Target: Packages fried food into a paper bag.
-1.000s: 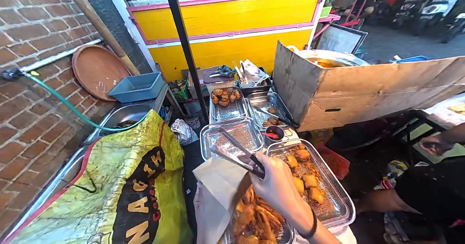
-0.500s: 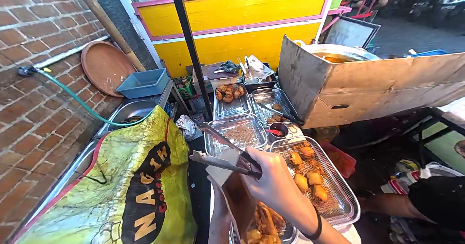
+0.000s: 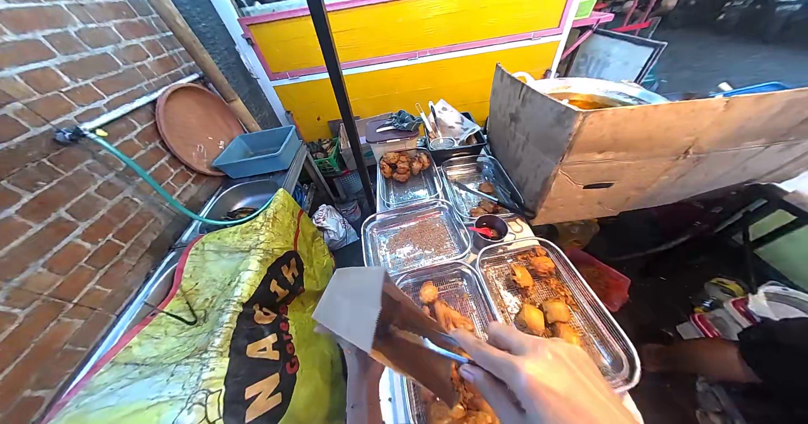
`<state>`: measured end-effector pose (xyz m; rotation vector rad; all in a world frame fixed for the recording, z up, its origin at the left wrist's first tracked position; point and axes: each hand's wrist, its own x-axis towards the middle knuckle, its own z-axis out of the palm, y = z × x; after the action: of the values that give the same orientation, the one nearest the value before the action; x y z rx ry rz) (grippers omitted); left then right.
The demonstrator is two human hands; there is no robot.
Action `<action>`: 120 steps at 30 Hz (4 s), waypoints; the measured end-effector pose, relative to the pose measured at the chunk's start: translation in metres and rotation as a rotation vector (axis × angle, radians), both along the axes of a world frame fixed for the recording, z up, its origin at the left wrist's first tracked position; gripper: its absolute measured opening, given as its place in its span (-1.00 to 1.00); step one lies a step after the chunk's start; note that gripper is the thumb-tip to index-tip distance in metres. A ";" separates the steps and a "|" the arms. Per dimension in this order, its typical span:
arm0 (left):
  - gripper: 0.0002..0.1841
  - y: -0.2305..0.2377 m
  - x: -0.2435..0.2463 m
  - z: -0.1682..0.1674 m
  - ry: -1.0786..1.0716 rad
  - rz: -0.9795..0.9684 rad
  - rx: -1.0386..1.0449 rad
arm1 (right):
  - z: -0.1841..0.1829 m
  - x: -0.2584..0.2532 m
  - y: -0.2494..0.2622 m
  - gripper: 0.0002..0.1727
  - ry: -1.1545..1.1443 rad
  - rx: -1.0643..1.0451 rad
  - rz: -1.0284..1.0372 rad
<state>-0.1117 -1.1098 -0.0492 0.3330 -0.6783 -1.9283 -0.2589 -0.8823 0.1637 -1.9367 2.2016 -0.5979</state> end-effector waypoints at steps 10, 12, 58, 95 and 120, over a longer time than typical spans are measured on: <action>-0.24 0.029 0.023 0.035 -0.212 0.284 -0.250 | 0.016 0.021 -0.051 -0.71 0.003 0.268 -0.021; -0.24 0.029 0.036 0.032 -0.232 0.264 -0.328 | 0.003 0.016 -0.058 -0.70 -0.047 0.196 0.027; -0.35 -0.022 0.008 0.032 0.248 0.416 0.307 | -0.025 0.043 -0.124 -0.67 -0.020 0.345 -0.019; -0.46 0.006 0.039 -0.032 -0.014 0.525 0.289 | -0.113 -0.115 0.041 -0.65 -0.625 0.224 -0.104; -0.37 0.032 0.045 -0.054 -0.160 0.697 0.324 | -0.268 -0.095 0.089 -0.49 -0.736 0.966 -0.347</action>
<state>-0.0666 -1.0780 -0.1029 0.8159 -0.2824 -1.3374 -0.3543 -0.7935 -0.1048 -0.7030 1.7859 -0.1497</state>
